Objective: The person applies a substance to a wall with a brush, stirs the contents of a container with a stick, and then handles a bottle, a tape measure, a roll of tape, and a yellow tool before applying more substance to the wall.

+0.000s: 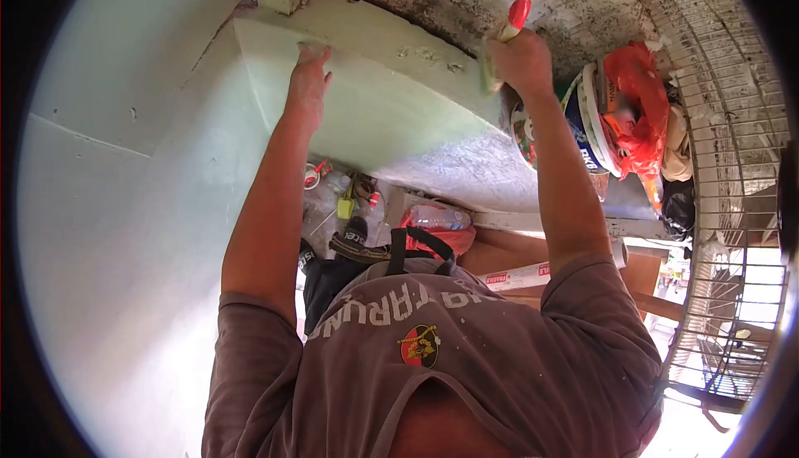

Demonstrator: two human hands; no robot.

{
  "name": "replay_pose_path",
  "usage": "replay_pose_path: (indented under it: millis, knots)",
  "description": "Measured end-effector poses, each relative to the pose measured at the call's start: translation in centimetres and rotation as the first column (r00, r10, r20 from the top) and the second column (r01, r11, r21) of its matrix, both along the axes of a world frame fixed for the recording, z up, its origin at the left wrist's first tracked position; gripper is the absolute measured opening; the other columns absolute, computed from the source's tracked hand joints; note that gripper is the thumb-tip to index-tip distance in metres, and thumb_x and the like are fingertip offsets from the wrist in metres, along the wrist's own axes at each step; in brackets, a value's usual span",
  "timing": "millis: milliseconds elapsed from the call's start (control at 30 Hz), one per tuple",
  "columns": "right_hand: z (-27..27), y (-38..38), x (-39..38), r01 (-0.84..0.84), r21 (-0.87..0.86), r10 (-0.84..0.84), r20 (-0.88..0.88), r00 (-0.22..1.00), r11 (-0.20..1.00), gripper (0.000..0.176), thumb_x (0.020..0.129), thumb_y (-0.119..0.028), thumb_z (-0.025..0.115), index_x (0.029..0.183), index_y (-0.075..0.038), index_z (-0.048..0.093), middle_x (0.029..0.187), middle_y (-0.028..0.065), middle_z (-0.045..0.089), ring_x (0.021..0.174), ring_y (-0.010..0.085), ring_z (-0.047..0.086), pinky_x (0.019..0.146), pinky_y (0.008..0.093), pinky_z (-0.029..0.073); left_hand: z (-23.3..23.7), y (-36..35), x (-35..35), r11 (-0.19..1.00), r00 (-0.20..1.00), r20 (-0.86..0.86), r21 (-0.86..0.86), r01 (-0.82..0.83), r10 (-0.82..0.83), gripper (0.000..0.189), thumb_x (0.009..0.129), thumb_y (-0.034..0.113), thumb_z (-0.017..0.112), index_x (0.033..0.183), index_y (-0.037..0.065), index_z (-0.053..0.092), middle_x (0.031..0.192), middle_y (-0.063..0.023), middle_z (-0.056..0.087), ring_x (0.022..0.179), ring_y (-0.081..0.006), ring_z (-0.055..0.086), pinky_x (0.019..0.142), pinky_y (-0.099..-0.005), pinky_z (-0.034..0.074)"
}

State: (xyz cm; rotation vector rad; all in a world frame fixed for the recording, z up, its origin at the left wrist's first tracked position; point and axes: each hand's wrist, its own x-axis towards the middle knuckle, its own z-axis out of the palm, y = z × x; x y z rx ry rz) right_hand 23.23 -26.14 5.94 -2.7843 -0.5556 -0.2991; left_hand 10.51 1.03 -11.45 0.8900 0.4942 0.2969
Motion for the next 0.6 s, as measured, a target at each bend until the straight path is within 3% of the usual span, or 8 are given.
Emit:
replay_pose_path:
  millis: [100, 133, 233, 333, 433, 533, 600]
  knots:
    - [-0.7, -2.2, 1.1, 0.055, -0.163, -0.047, 0.057, 0.997, 0.985, 0.035, 0.081, -0.033, 0.066, 0.090, 0.000, 0.074, 0.089, 0.0268, 0.072, 0.088, 0.0433, 0.071, 0.085, 0.0496, 0.057, 0.6, -0.3, -0.2, 0.996, 0.999, -0.016, 0.067, 0.053, -0.052, 0.085, 0.101, 0.026, 0.060, 0.165, 0.005, 0.006, 0.169, -0.0136, 0.019, 0.154, -0.0235, 0.026, 0.124, -0.0389, 0.028]
    - [-1.6, -2.9, 1.6, 0.083, -0.220, -0.065, 0.089, 0.994, 0.972, 0.035, 0.081, -0.032, 0.065, 0.091, 0.000, 0.074, 0.090, 0.0274, 0.072, 0.089, 0.0437, 0.071, 0.085, 0.0495, 0.057, 0.7, -0.5, -0.1, 0.997, 0.999, -0.018, 0.062, 0.039, -0.038, 0.085, 0.101, 0.026, 0.060, 0.164, 0.005, 0.006, 0.169, -0.0136, 0.019, 0.154, -0.0231, 0.026, 0.124, -0.0391, 0.028]
    - [-4.9, -4.4, 2.3, 0.160, -0.075, -0.160, 0.009, 0.987, 0.984, 0.036, 0.082, -0.031, 0.063, 0.092, 0.002, 0.073, 0.091, 0.0277, 0.073, 0.091, 0.0434, 0.072, 0.087, 0.0491, 0.057, 1.1, -0.9, -0.2, 0.999, 1.000, -0.022, 0.045, 0.018, -0.017, 0.084, 0.101, 0.024, 0.059, 0.164, 0.005, 0.007, 0.169, -0.0133, 0.019, 0.154, -0.0219, 0.026, 0.125, -0.0394, 0.028]
    - [-3.7, -3.7, 1.5, 0.171, -0.258, -0.194, -0.068, 0.979, 0.951, 0.038, 0.082, -0.032, 0.063, 0.093, 0.003, 0.073, 0.091, 0.0284, 0.072, 0.093, 0.0425, 0.072, 0.088, 0.0490, 0.057, 1.3, -0.9, -0.6, 0.999, 1.000, -0.023, 0.030, 0.020, -0.019, 0.084, 0.101, 0.023, 0.059, 0.165, 0.005, 0.007, 0.170, -0.0130, 0.018, 0.155, -0.0209, 0.025, 0.125, -0.0397, 0.027]
    - [-0.7, -3.6, 0.7, 0.124, -0.201, -0.185, -0.325, 0.927, 0.972, 0.040, 0.083, -0.034, 0.062, 0.095, 0.003, 0.074, 0.092, 0.0300, 0.072, 0.096, 0.0426, 0.072, 0.089, 0.0492, 0.056, 1.2, -0.8, -0.3, 1.000, 1.000, -0.013, 0.017, 0.003, -0.003, 0.082, 0.102, 0.023, 0.057, 0.165, 0.008, 0.006, 0.169, -0.0119, 0.019, 0.155, -0.0203, 0.022, 0.126, -0.0418, 0.024]
    - [0.1, -3.0, 0.2, 0.103, -0.156, -0.121, -0.107, 0.987, 0.982, 0.044, 0.084, -0.037, 0.063, 0.096, 0.003, 0.074, 0.093, 0.0313, 0.071, 0.098, 0.0429, 0.071, 0.091, 0.0487, 0.056, 0.0, -0.2, 0.0, 0.998, 0.998, 0.016, 0.026, 0.059, -0.059, 0.080, 0.105, 0.026, 0.054, 0.166, 0.012, 0.004, 0.169, -0.0106, 0.021, 0.157, -0.0206, 0.017, 0.127, -0.0457, 0.017]
    - [-2.1, -3.5, 0.7, 0.189, -0.145, -0.208, -0.130, 0.970, 0.971, 0.043, 0.084, -0.038, 0.064, 0.095, 0.003, 0.074, 0.093, 0.0311, 0.071, 0.098, 0.0426, 0.071, 0.091, 0.0485, 0.056, -1.7, 0.9, 0.5, 0.988, 0.987, 0.058, 0.053, 0.146, -0.149, 0.079, 0.106, 0.027, 0.051, 0.166, 0.012, 0.001, 0.170, -0.0120, 0.017, 0.158, -0.0220, 0.014, 0.128, -0.0459, 0.016]
